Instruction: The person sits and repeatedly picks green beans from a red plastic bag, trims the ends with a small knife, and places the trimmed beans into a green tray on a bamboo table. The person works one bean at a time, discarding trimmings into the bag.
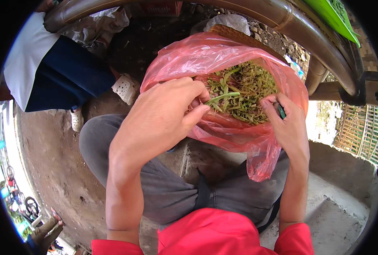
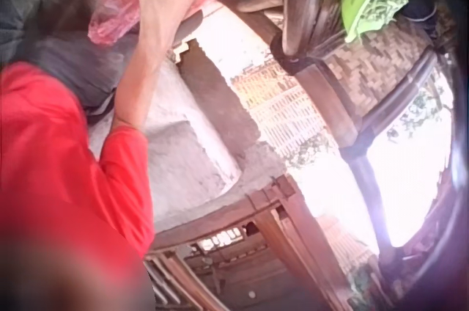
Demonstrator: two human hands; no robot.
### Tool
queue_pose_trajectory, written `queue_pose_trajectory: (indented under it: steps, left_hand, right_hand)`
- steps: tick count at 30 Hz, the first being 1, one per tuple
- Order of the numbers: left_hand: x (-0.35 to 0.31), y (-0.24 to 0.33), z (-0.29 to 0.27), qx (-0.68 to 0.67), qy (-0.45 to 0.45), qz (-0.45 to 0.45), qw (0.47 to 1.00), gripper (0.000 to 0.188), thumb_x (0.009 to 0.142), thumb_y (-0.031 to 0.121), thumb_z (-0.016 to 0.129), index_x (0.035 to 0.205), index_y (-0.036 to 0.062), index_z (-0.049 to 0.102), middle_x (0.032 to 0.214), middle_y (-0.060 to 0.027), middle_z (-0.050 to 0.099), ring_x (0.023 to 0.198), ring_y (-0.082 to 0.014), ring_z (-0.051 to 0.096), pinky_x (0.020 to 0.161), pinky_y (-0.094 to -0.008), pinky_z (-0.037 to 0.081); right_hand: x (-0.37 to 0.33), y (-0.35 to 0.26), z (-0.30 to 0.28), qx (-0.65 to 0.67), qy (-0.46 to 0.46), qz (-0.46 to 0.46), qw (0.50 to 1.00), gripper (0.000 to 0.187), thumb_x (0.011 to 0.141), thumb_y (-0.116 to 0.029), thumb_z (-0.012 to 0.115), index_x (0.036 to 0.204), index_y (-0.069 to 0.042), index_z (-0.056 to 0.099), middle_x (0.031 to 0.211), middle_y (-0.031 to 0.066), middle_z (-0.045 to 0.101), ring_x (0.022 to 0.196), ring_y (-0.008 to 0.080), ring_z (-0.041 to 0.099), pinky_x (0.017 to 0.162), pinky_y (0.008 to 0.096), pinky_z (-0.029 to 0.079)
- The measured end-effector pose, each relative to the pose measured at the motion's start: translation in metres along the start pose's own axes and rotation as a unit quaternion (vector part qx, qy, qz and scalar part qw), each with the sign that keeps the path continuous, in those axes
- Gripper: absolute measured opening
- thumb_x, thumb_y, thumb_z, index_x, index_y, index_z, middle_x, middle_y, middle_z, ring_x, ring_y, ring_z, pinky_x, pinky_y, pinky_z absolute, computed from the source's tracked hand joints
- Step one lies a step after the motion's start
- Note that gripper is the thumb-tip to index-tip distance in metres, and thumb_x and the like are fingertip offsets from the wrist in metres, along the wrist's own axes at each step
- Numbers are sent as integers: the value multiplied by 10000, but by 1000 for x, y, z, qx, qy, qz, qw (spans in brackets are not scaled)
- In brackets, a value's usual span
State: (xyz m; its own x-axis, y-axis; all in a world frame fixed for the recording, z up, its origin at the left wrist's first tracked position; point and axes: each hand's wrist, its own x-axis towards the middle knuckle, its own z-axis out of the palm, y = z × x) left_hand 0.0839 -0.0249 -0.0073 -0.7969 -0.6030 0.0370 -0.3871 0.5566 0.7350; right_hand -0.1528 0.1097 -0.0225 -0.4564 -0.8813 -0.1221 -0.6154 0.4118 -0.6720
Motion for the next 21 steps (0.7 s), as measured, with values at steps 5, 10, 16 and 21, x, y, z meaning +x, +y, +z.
queue_pose_trajectory:
  steps: [5,10,16,21]
  left_hand:
    - [5,29,-43,-61,-38,-34,997,166,883,34,708,1028,-25,653,919,-101,691,836,-166,661,810,-278,508]
    - [52,79,-85,-74,71,66,992,139,947,66,676,1062,-11,674,946,-52,703,868,-100,647,802,-240,498]
    - [186,123,-96,135,232,200,942,232,916,193,690,1031,-6,717,902,-156,735,819,-261,700,771,-377,542]
    - [289,147,-83,132,247,222,934,264,879,240,706,1051,42,734,967,-152,741,938,-332,707,830,-453,543]
  right_hand:
    - [7,4,-9,-12,-34,21,999,191,910,-143,739,1015,6,684,700,31,535,660,109,469,624,312,420]
    - [10,7,-14,-27,-66,-33,997,269,904,-191,744,1085,1,691,850,150,705,720,244,650,702,369,506]
    - [8,12,-18,-58,-118,-69,989,367,944,-301,687,1138,11,669,982,228,720,928,412,695,810,482,535]
    - [5,16,-21,-65,-106,-110,986,356,962,-322,654,1129,-8,654,961,226,714,918,406,692,785,504,546]
